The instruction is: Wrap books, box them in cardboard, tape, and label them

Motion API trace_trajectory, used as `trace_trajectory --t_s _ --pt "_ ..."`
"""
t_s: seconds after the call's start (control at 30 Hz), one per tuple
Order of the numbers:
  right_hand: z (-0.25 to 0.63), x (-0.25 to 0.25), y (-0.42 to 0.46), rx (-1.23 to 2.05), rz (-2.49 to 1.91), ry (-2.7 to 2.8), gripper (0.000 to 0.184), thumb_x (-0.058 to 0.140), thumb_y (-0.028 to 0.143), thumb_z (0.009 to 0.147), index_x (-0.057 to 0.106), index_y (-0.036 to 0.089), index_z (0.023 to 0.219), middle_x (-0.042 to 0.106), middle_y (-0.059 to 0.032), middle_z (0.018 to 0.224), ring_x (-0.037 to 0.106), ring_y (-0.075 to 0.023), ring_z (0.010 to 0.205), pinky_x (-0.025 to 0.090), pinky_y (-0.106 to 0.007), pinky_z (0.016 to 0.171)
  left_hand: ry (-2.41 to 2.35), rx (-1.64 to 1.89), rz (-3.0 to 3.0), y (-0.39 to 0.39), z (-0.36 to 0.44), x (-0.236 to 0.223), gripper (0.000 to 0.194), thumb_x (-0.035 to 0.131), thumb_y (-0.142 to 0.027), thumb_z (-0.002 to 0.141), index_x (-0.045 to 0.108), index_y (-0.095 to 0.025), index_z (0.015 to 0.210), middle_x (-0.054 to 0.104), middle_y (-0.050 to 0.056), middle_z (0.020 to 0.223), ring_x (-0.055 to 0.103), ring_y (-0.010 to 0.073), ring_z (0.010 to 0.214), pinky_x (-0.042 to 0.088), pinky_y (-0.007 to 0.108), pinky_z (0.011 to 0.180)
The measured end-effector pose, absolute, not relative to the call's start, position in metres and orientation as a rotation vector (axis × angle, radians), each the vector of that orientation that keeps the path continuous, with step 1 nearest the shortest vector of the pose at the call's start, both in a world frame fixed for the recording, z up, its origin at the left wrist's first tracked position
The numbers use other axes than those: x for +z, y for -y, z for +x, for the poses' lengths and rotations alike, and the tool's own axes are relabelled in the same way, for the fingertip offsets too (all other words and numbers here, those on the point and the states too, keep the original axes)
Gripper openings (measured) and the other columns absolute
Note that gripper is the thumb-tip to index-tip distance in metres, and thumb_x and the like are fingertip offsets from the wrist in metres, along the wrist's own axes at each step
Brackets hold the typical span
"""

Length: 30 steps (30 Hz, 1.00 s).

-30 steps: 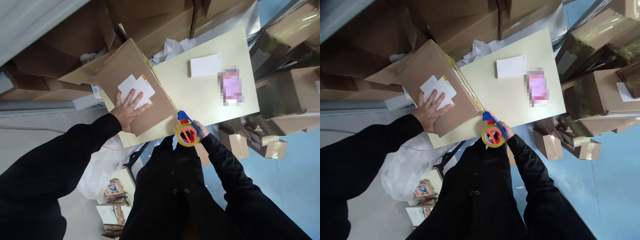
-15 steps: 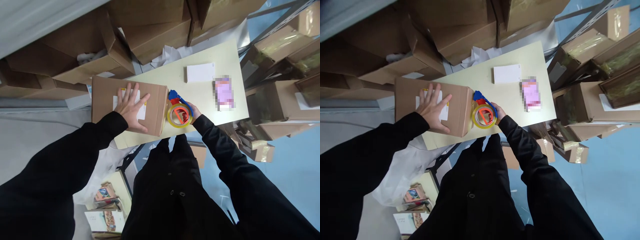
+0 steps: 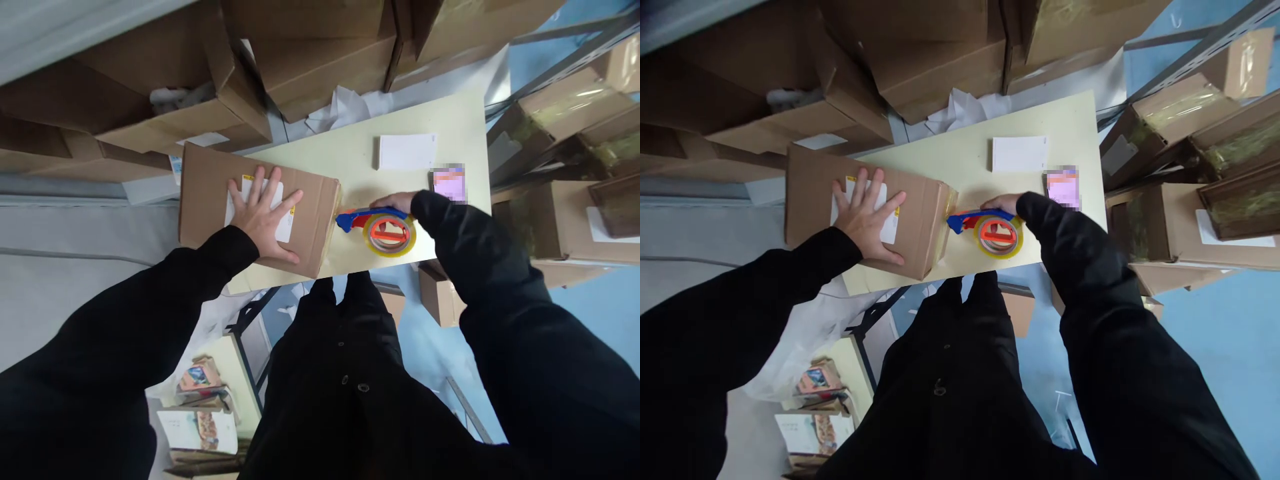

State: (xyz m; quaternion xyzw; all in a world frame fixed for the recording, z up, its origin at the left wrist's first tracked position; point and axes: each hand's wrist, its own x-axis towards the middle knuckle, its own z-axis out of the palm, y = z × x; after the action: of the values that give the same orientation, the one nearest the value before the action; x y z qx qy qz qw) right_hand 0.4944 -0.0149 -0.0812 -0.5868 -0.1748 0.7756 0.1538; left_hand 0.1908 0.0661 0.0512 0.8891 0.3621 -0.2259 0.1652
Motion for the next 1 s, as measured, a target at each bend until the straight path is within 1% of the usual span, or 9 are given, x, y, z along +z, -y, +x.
trace_trajectory --t_s 0.17,0.3,0.4,0.5,0.57,0.67,0.83,0.9,1.0 --pt "0.472 -0.079 -0.038 2.598 -1.795 0.97 0.025 0.077 0.036 0.064 0.071 0.013 0.073 0.063 -0.0033 0.055 0.065 -0.0215 0.067 0.053 -0.034 0.068 -1.021 -0.597 2.53 -0.067 0.19 0.05 0.126 0.073 -0.072 0.039 0.025 -0.026 0.146 -0.009 0.014 0.156 -0.007 0.0539 0.135 -0.013 0.074 0.094" --pt "0.468 -0.072 -0.036 2.513 -1.828 1.416 0.026 0.081 0.038 0.058 0.071 0.016 0.066 0.067 -0.0081 0.063 0.066 -0.0283 0.079 0.051 -0.041 0.083 -1.034 -0.585 2.532 -0.066 0.191 0.051 0.127 0.075 -0.071 0.037 0.026 -0.027 0.146 -0.01 0.013 0.156 -0.005 0.052 0.136 -0.013 0.073 0.095" --pt "0.491 -0.051 -0.015 2.279 -1.825 1.445 0.027 0.077 0.044 0.063 0.072 0.018 0.07 0.071 -0.0106 0.073 0.064 -0.0332 0.092 0.045 -0.045 0.094 -1.048 -0.563 2.544 -0.062 0.191 0.054 0.125 0.074 -0.07 0.038 0.026 -0.028 0.146 -0.008 0.013 0.156 -0.003 0.0512 0.137 -0.013 0.072 0.096" --pt "0.512 -0.014 0.019 1.902 -1.688 1.29 0.026 0.069 0.037 0.071 0.073 0.021 0.09 0.072 -0.0075 0.094 0.06 -0.0304 0.105 0.042 -0.045 0.1 -1.064 -0.512 2.557 -0.064 0.188 0.058 0.122 0.073 -0.069 0.043 0.025 -0.026 0.146 -0.001 0.014 0.157 0.002 0.0488 0.138 -0.008 0.069 0.101" --pt "0.518 0.016 0.046 1.691 -1.632 1.208 0.027 0.066 0.031 0.072 0.071 0.022 0.098 0.07 -0.0056 0.103 0.06 -0.0283 0.104 0.044 -0.046 0.098 -1.127 -0.421 2.568 -0.076 0.183 0.061 0.114 0.069 -0.068 0.052 0.025 -0.023 0.146 0.004 0.016 0.156 0.007 0.0448 0.139 -0.003 0.064 0.105" --pt "0.517 0.06 0.082 1.523 -1.68 1.191 0.027 0.067 0.028 0.074 0.069 0.021 0.1 0.069 -0.0058 0.102 0.062 -0.0269 0.096 0.05 -0.043 0.088 -1.287 -0.273 2.595 -0.108 0.171 0.063 0.097 0.057 -0.066 0.066 0.027 -0.019 0.145 0.012 0.018 0.155 0.012 0.0401 0.14 0.0 0.06 0.107" --pt "0.507 0.123 0.106 1.324 -1.741 1.3 0.029 0.055 0.037 0.089 0.059 0.021 0.113 0.058 -0.006 0.118 0.059 -0.0212 0.101 0.052 -0.038 0.085 -1.399 -0.373 2.535 -0.149 0.16 0.062 0.091 0.053 -0.075 0.061 0.046 -0.02 0.133 0.044 0.02 0.138 0.028 0.0417 0.131 0.006 0.063 0.104" --pt "0.502 0.144 0.105 1.216 -1.755 1.344 0.033 0.062 0.039 0.082 0.061 0.027 0.113 0.06 -0.0047 0.119 0.057 -0.0267 0.109 0.051 -0.039 0.089 -1.449 -0.413 2.513 -0.149 0.16 0.063 0.09 0.052 -0.077 0.058 0.051 -0.02 0.128 0.049 0.021 0.131 0.035 0.042 0.126 0.011 0.064 0.102" --pt "0.495 0.17 0.087 1.021 -1.755 1.409 0.054 0.074 0.035 0.067 0.061 0.031 0.119 0.061 -0.0034 0.123 0.047 -0.0354 0.124 0.044 -0.044 0.1 -1.556 -0.445 2.472 -0.132 0.158 0.067 0.09 0.051 -0.079 0.058 0.053 -0.019 0.125 0.051 0.022 0.128 0.038 0.042 0.122 0.015 0.063 0.1"
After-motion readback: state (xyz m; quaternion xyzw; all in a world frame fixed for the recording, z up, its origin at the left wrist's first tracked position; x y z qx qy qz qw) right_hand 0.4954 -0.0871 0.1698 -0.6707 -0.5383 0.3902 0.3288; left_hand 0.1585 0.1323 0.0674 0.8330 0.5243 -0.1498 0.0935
